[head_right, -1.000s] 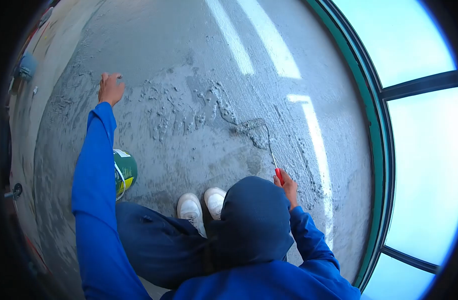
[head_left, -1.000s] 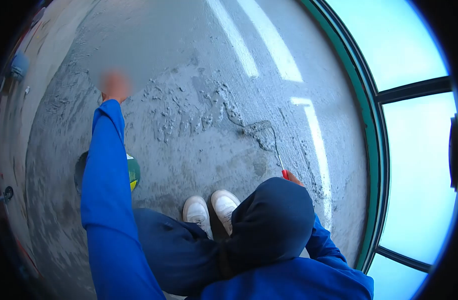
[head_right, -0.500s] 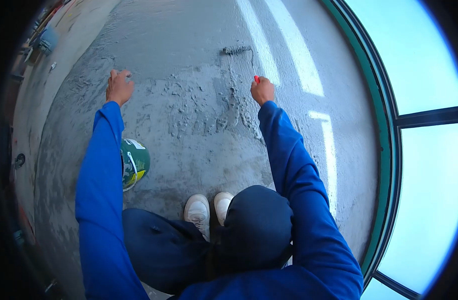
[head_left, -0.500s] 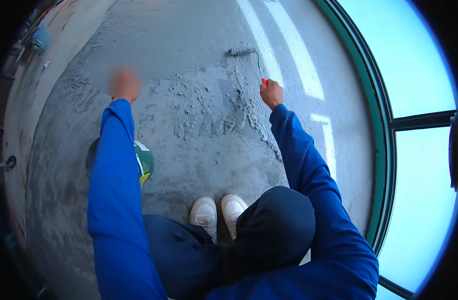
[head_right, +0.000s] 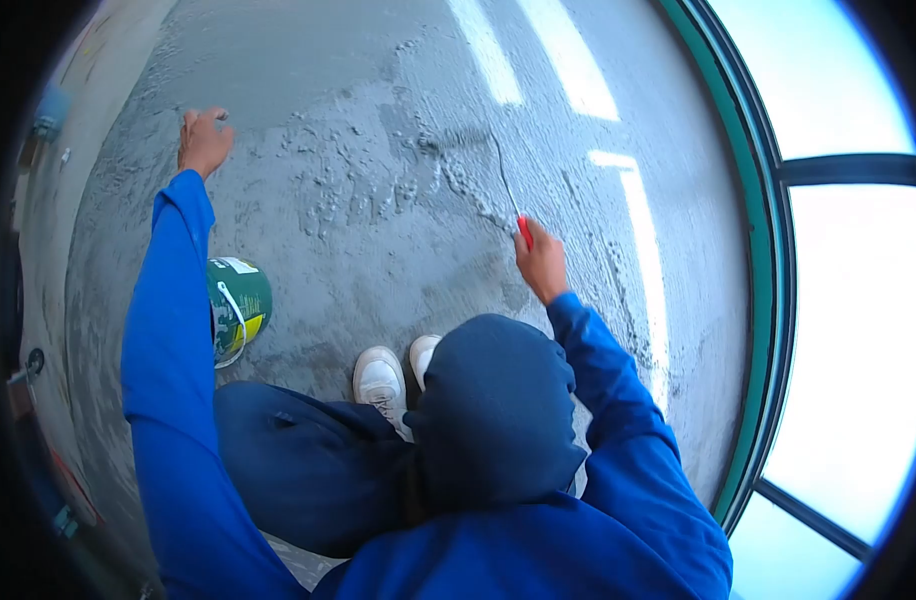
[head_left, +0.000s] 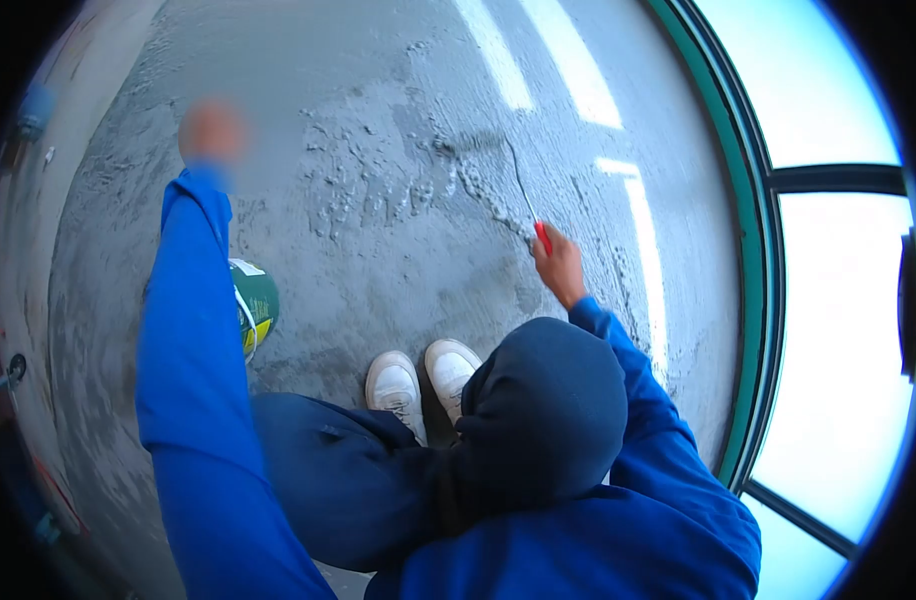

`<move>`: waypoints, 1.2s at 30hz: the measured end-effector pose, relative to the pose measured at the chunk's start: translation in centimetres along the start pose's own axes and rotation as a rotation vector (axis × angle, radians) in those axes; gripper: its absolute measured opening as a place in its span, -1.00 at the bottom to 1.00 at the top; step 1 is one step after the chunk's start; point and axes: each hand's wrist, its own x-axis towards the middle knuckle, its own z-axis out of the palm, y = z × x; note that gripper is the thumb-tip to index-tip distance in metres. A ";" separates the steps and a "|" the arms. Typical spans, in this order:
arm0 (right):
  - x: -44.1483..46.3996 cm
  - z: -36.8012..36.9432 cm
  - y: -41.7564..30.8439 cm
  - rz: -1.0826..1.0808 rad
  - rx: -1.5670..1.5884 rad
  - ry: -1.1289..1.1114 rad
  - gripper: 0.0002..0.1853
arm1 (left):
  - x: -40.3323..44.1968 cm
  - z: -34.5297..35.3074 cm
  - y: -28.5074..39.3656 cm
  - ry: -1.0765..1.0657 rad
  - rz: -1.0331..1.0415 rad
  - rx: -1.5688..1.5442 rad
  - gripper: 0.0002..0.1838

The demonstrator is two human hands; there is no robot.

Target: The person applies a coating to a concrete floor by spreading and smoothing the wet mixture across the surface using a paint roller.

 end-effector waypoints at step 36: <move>21.1 2.8 -0.5 0.194 -0.030 -0.022 -0.68 | -1.4 -1.5 -3.7 0.082 -0.050 0.021 -0.68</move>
